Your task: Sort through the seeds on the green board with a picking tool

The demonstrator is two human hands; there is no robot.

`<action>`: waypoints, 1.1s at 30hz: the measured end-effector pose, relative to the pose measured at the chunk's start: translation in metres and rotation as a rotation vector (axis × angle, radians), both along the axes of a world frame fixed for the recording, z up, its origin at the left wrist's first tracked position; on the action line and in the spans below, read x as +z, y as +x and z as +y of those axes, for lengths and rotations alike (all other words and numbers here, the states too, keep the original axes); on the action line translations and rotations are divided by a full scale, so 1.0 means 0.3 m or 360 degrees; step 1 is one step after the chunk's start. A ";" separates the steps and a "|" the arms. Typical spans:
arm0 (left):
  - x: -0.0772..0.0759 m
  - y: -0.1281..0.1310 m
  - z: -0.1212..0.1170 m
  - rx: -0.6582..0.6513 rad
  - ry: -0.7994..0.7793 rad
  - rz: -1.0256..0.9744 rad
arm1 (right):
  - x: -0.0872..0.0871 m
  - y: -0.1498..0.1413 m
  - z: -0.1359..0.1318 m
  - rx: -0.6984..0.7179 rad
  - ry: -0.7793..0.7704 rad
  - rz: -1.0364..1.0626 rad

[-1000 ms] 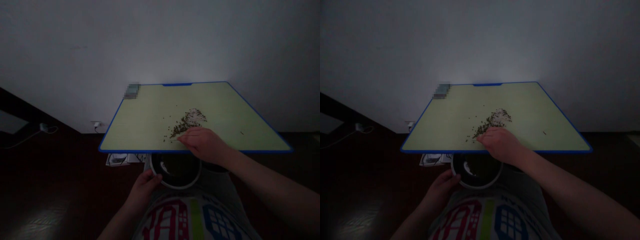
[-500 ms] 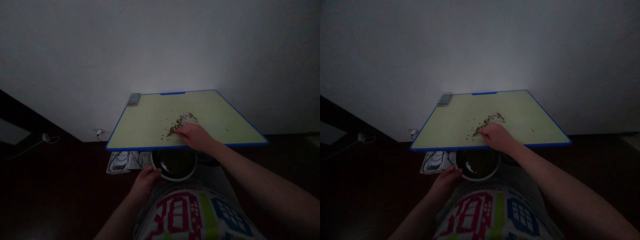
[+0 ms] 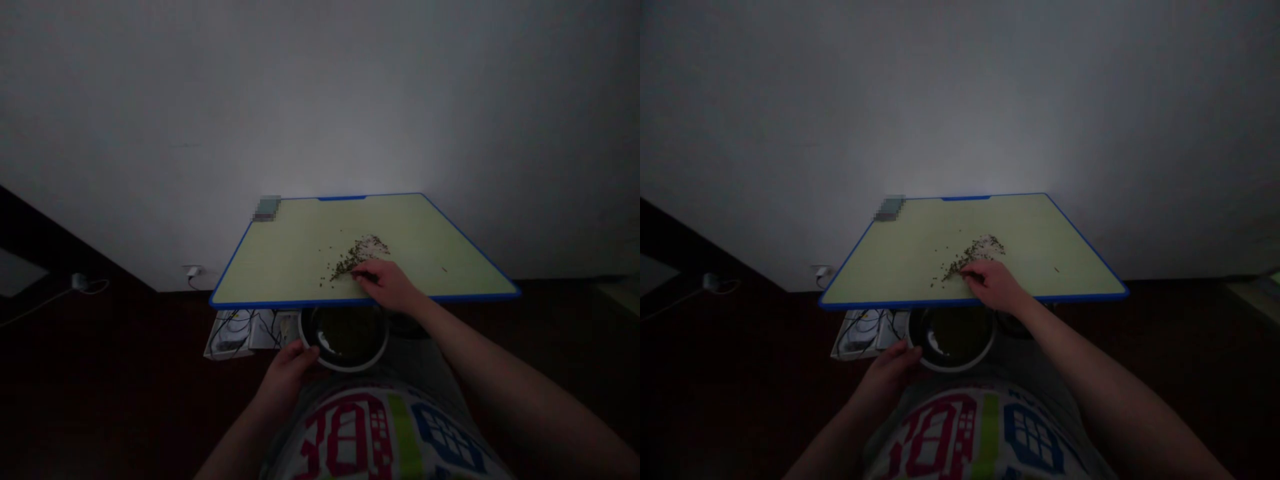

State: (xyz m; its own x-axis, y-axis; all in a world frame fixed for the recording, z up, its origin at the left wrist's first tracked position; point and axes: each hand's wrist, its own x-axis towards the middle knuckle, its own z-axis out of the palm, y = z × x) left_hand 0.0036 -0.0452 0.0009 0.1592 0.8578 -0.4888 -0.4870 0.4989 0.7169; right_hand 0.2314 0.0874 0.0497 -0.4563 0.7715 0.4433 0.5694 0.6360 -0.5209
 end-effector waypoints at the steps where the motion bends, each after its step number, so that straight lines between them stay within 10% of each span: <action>1: 0.001 -0.001 0.000 -0.0006 -0.0006 -0.0001 | -0.002 0.002 0.000 -0.0001 0.0013 0.0005; 33: 0.007 -0.005 0.004 -0.0073 -0.0013 0.0084 | 0.009 -0.001 0.003 0.0013 0.0007 -0.0025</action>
State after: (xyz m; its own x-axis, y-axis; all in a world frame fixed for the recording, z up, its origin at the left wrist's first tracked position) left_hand 0.0020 -0.0441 0.0031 0.1721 0.8461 -0.5045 -0.4251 0.5258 0.7368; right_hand 0.2312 0.0883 0.0524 -0.4698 0.7657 0.4394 0.5721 0.6431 -0.5090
